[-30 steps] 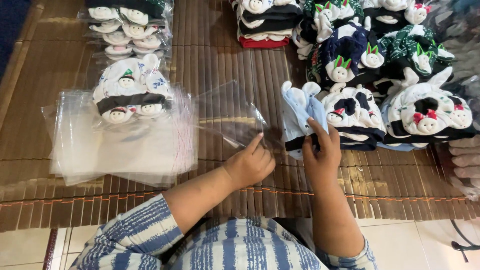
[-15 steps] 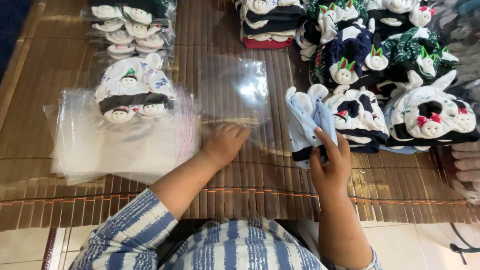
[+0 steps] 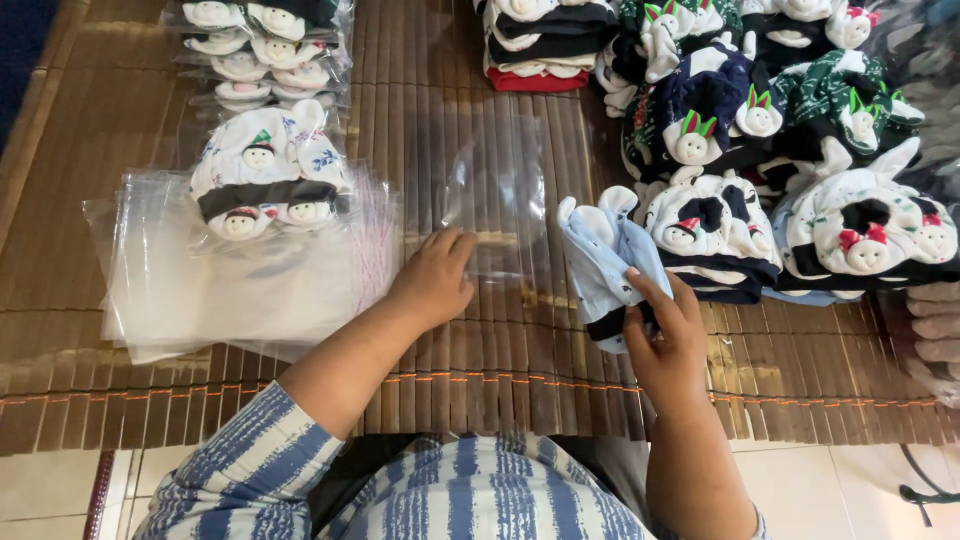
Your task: Packaging baby hats into plastic bags.
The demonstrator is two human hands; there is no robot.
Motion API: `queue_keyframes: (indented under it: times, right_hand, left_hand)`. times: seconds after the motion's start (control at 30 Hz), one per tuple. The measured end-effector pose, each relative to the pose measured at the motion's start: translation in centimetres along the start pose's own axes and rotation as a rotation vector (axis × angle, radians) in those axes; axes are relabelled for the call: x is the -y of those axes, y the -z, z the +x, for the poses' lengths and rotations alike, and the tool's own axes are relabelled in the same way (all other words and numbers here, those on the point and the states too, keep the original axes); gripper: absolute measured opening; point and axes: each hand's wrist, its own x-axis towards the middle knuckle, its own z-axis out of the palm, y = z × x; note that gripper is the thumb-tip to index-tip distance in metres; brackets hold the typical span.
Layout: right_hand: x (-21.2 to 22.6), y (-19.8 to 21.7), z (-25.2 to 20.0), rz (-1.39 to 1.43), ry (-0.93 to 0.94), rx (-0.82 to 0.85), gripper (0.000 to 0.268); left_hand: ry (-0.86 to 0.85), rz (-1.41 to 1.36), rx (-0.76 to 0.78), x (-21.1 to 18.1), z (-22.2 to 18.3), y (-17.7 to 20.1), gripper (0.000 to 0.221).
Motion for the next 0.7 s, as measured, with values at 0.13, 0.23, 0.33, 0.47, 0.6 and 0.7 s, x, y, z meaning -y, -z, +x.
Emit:
queue_keyframes:
  times: [0.13,0.23,0.33,0.47,0.6,0.7]
  right_hand:
    - [0.2,0.2,-0.4,0.021,-0.007,0.057,0.048]
    - [0.8,0.3,-0.4,0.107,0.019,0.162,0.046]
    - [1.5,-0.5,-0.8,0.232,0.054,0.302,0.043]
    - [1.1,-2.5,-2.0,0.373,0.053,0.445,0.045]
    - [1.9,-4.2,-1.0,0.397,0.037,0.442,0.045]
    - [1.5,-4.9,-1.0,0.405,-0.021,0.362,0.045]
  left_hand:
    - [-0.223,-0.005,-0.207,4.5,0.9,-4.1,0.04]
    - [-0.239,-0.081,-0.307,5.0,0.9,-4.1,0.021]
    - [-0.163,-0.195,-0.348,4.7,0.7,-3.2,0.012]
    - [-0.082,-0.229,-0.399,5.1,1.0,-3.5,0.012]
    - [-0.115,-0.236,-0.435,4.5,0.6,-2.8,0.011]
    - [-0.083,-0.295,-0.409,3.6,0.0,-2.1,0.014]
